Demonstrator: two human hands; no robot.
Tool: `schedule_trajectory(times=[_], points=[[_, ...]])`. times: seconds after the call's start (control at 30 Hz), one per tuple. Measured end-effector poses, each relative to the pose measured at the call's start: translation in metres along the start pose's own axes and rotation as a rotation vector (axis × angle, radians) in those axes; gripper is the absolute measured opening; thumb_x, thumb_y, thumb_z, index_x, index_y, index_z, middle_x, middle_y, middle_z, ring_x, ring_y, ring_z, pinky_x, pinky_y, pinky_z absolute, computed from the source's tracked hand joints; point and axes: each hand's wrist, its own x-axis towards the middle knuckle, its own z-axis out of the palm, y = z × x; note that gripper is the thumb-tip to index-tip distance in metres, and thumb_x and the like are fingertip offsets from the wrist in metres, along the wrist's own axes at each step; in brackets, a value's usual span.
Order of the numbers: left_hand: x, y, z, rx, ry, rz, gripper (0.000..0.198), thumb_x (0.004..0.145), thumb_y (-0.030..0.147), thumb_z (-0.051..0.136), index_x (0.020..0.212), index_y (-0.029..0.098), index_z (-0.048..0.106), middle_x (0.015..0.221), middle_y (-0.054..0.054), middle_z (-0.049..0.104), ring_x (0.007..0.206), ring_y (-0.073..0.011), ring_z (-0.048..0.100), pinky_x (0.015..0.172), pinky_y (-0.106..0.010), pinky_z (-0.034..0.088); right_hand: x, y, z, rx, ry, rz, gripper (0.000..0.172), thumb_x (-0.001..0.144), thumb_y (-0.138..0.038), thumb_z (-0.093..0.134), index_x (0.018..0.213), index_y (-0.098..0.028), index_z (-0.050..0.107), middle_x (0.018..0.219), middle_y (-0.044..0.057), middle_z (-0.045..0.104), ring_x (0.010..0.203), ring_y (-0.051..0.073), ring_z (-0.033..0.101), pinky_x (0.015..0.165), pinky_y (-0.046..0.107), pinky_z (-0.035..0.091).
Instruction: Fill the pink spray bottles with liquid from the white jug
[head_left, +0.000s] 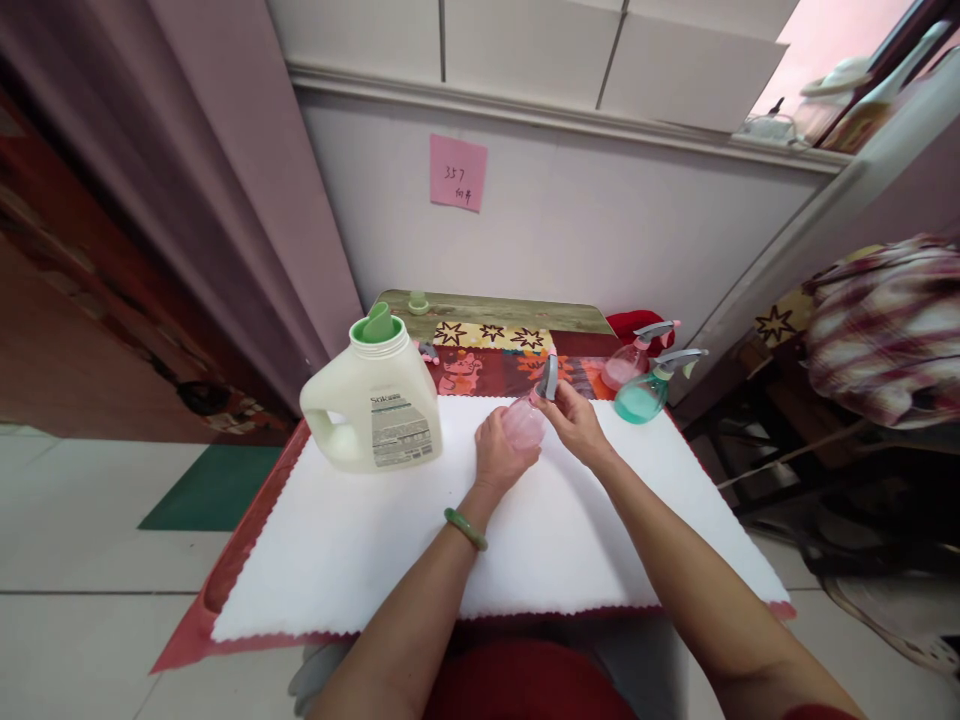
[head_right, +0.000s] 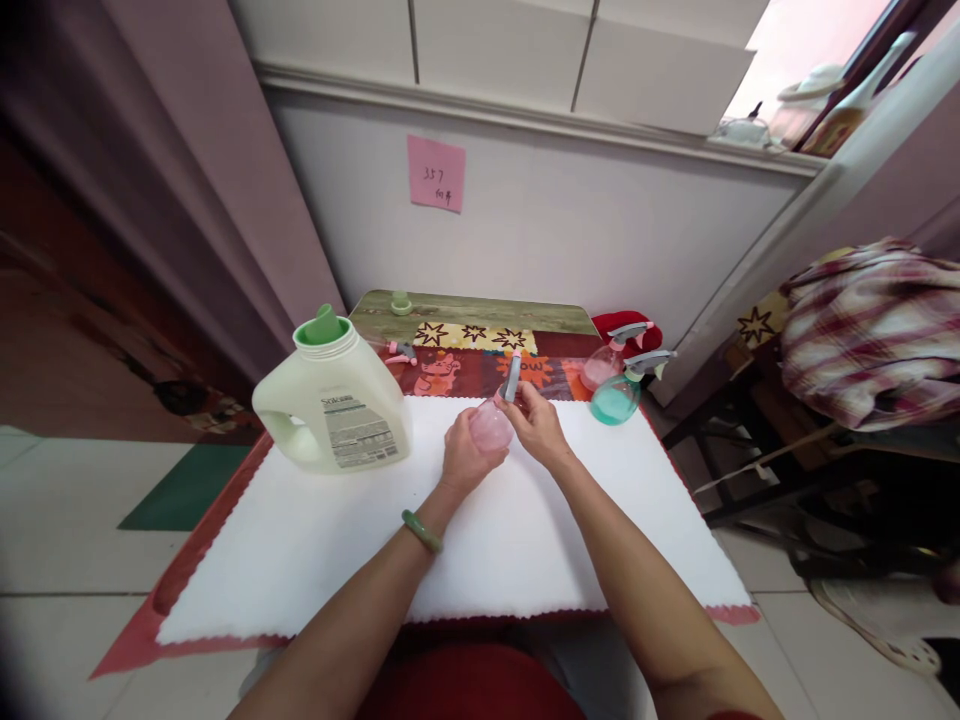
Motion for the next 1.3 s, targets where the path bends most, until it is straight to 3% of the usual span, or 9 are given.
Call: schedule_trajectory(times=[0.37,0.6,0.67,0.8,0.9,0.97,1.03,1.1,1.3], points=[[0.0,-0.001,-0.002,-0.111,0.015,0.062,0.084,0.053,0.033,0.085,0.131,0.027,0.054,0.128,-0.013,0.066,0.124,-0.0403,0.061,0.114,-0.061,0.037,-0.009,-0.007,0.014,-0.078,0.114,-0.042,0.03,0.095,-0.051,0.062,0.106,-0.024,0.061,0.1,0.006,0.071,0.092,0.023,0.068,0.088,0.036,0.055],[-0.003,0.026,-0.029,-0.267,0.074,0.129,0.052,0.096,0.043,0.045,0.139,0.017,0.054,0.149,-0.019,0.054,0.142,-0.0311,0.049,0.119,-0.051,0.035,-0.014,0.0,0.034,-0.078,0.105,-0.143,0.028,0.096,-0.043,0.06,0.115,-0.022,0.062,0.112,0.007,0.071,0.103,0.023,0.068,0.099,0.039,0.055],[0.003,0.042,-0.033,-0.278,0.058,0.139,0.046,0.097,0.044,0.049,0.135,0.019,0.059,0.143,-0.015,0.061,0.135,-0.0282,0.056,0.115,-0.046,0.041,-0.014,0.002,0.037,-0.072,0.133,-0.163,0.028,0.096,-0.04,0.059,0.118,-0.022,0.063,0.113,0.008,0.071,0.104,0.023,0.069,0.098,0.039,0.055],[0.02,0.069,-0.031,-0.238,0.03,0.121,0.04,0.076,0.04,0.08,0.111,0.023,0.073,0.111,-0.009,0.075,0.105,-0.0271,0.068,0.1,-0.041,0.049,-0.016,0.009,0.039,-0.07,0.185,-0.167,0.028,0.095,-0.036,0.058,0.119,-0.022,0.063,0.111,0.008,0.073,0.101,0.023,0.071,0.094,0.039,0.057],[0.025,0.08,-0.029,-0.211,0.042,0.073,0.029,0.076,0.039,0.08,0.099,0.022,0.076,0.098,-0.007,0.077,0.091,-0.0247,0.069,0.091,-0.038,0.051,-0.021,0.019,0.045,-0.056,0.254,-0.173,0.03,0.095,-0.036,0.056,0.121,-0.022,0.062,0.115,0.009,0.073,0.106,0.024,0.071,0.098,0.04,0.057],[0.025,0.083,-0.029,-0.204,0.033,0.047,0.025,0.078,0.04,0.079,0.095,0.022,0.078,0.092,-0.005,0.078,0.084,-0.0227,0.068,0.084,-0.035,0.051,-0.026,0.028,0.05,-0.042,0.289,-0.203,0.041,0.092,-0.036,0.06,0.131,-0.021,0.056,0.126,0.012,0.069,0.117,0.025,0.068,0.106,0.043,0.054],[0.023,0.084,-0.03,-0.206,0.027,0.026,0.025,0.078,0.041,0.079,0.094,0.022,0.079,0.088,-0.004,0.078,0.08,-0.0215,0.068,0.08,-0.033,0.051,-0.032,0.038,0.054,-0.022,0.296,-0.209,0.066,0.085,-0.038,0.069,0.144,-0.021,0.045,0.14,0.015,0.061,0.129,0.028,0.062,0.113,0.047,0.049],[0.022,0.083,-0.032,-0.217,0.03,0.011,0.026,0.077,0.041,0.079,0.093,0.021,0.079,0.087,-0.004,0.077,0.079,-0.0208,0.067,0.08,-0.032,0.05,-0.037,0.048,0.056,-0.032,0.277,-0.132,0.086,0.077,-0.042,0.078,0.149,-0.02,0.037,0.147,0.018,0.056,0.135,0.031,0.059,0.115,0.05,0.047],[0.02,0.076,-0.032,-0.312,0.048,-0.018,0.025,0.075,0.038,0.081,0.091,0.02,0.078,0.085,-0.003,0.075,0.081,-0.0194,0.066,0.082,-0.032,0.05,-0.04,0.058,0.058,-0.3,0.144,0.147,0.091,0.062,-0.043,0.087,0.14,-0.025,0.043,0.135,0.015,0.065,0.122,0.037,0.065,0.1,0.054,0.055]])
